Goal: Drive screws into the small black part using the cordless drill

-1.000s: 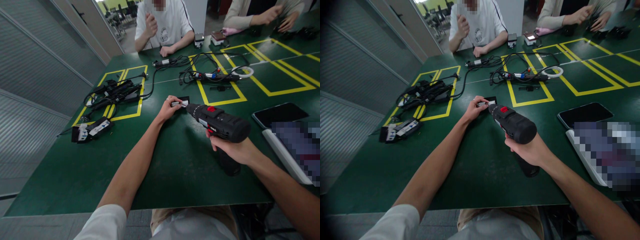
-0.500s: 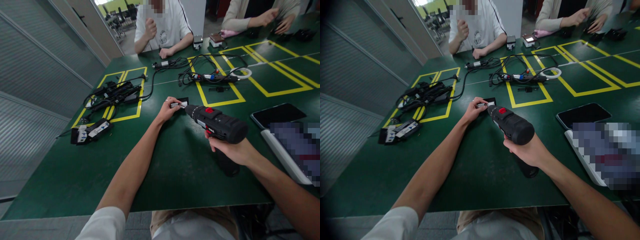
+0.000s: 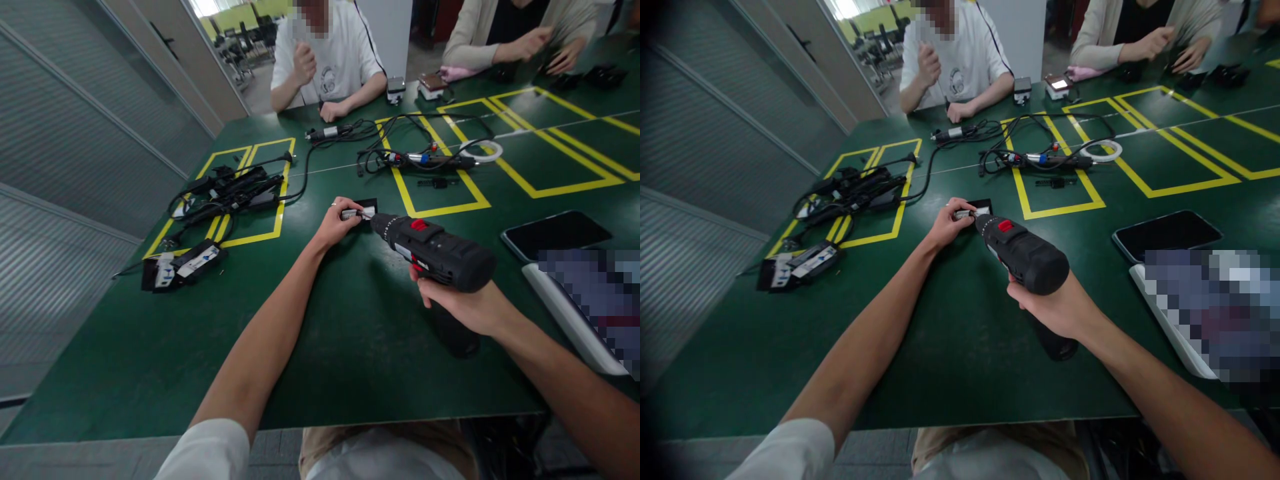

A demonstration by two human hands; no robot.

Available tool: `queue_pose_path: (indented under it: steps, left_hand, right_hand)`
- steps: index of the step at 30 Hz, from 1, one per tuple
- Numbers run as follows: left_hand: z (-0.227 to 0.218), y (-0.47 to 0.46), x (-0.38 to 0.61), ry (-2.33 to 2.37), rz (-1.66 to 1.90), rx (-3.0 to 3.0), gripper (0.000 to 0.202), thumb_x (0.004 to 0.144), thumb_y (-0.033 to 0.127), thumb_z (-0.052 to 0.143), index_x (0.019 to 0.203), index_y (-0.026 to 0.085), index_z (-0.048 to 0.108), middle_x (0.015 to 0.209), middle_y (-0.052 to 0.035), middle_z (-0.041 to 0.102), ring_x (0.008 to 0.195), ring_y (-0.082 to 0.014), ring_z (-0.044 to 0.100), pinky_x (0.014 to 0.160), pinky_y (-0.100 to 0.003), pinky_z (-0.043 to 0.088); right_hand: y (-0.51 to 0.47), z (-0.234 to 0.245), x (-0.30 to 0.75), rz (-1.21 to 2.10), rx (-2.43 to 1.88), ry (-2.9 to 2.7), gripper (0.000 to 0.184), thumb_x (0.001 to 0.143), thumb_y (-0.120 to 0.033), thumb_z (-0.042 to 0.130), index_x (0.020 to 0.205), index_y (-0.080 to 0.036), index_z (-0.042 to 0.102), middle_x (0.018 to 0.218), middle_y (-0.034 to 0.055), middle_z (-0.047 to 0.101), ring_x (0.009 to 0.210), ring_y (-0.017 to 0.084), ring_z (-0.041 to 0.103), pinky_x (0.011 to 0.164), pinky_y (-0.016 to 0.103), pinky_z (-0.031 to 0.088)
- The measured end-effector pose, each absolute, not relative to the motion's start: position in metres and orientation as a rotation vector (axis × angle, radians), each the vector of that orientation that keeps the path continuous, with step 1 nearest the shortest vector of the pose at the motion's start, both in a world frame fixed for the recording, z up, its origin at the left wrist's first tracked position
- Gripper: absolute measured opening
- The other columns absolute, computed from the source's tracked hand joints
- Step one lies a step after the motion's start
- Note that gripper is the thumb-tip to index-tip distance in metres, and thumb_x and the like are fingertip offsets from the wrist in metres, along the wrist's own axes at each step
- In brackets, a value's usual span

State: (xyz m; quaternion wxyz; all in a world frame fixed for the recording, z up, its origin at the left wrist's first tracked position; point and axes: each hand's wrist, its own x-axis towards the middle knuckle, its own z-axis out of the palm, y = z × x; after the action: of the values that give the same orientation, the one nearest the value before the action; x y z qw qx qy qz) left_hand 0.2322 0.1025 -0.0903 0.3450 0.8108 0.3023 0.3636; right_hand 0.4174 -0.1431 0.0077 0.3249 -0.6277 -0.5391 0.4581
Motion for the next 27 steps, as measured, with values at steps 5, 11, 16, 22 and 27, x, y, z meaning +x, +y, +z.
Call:
queue_pose_path:
  steps: [5, 11, 16, 22, 27]
  left_hand:
    - [-0.0888, 0.1014, 0.2328, 0.785, 0.951, 2.11, 0.02, 0.072, 0.017, 0.064, 0.092, 0.019, 0.069, 0.1, -0.0045, 0.057, 0.1, -0.0188, 0.055, 0.094, -0.036, 0.042]
    - [-0.0911, 0.1033, 0.2325, 0.788, 0.948, 2.103, 0.019, 0.074, 0.02, 0.064, 0.092, 0.021, 0.069, 0.1, -0.0037, 0.056, 0.101, -0.0181, 0.054, 0.097, -0.036, 0.041]
    - [-0.0903, 0.103, 0.232, 0.78, 0.943, 2.097, 0.019, 0.074, 0.02, 0.064, 0.092, 0.02, 0.069, 0.1, -0.0043, 0.056, 0.101, -0.0189, 0.054, 0.097, -0.037, 0.041]
    - [-0.088, 0.1009, 0.2331, 0.792, 0.943, 2.103, 0.019, 0.073, 0.019, 0.064, 0.092, 0.02, 0.068, 0.1, -0.0045, 0.056, 0.101, -0.0192, 0.054, 0.097, -0.038, 0.041]
    - [-0.0886, 0.1, 0.234, 0.817, 0.934, 2.125, 0.022, 0.07, 0.016, 0.064, 0.092, 0.02, 0.067, 0.1, -0.0037, 0.055, 0.101, -0.0186, 0.054, 0.097, -0.036, 0.042]
  right_hand:
    - [-0.1434, 0.0073, 0.4178, 1.199, -1.65, -1.421, 0.005, 0.081, -0.025, 0.056, 0.083, -0.021, 0.058, 0.068, -0.0014, 0.062, 0.064, 0.016, 0.061, 0.066, 0.032, 0.048]
    - [-0.144, 0.0083, 0.418, 1.226, -1.696, -1.396, 0.005, 0.08, -0.024, 0.057, 0.082, -0.021, 0.059, 0.067, -0.001, 0.062, 0.065, 0.017, 0.062, 0.063, 0.031, 0.048]
    - [-0.1444, 0.0068, 0.4191, 1.217, -1.68, -1.407, 0.006, 0.08, -0.026, 0.058, 0.083, -0.021, 0.06, 0.07, 0.0002, 0.064, 0.066, 0.018, 0.063, 0.063, 0.031, 0.049]
    - [-0.1432, 0.0064, 0.4183, 1.209, -1.68, -1.394, 0.007, 0.079, -0.026, 0.058, 0.083, -0.021, 0.06, 0.068, -0.0002, 0.063, 0.066, 0.018, 0.063, 0.065, 0.032, 0.049]
    - [-0.1432, 0.0073, 0.4183, 1.246, -1.693, -1.389, 0.006, 0.08, -0.024, 0.057, 0.084, -0.021, 0.06, 0.067, -0.001, 0.062, 0.064, 0.017, 0.061, 0.064, 0.032, 0.049]
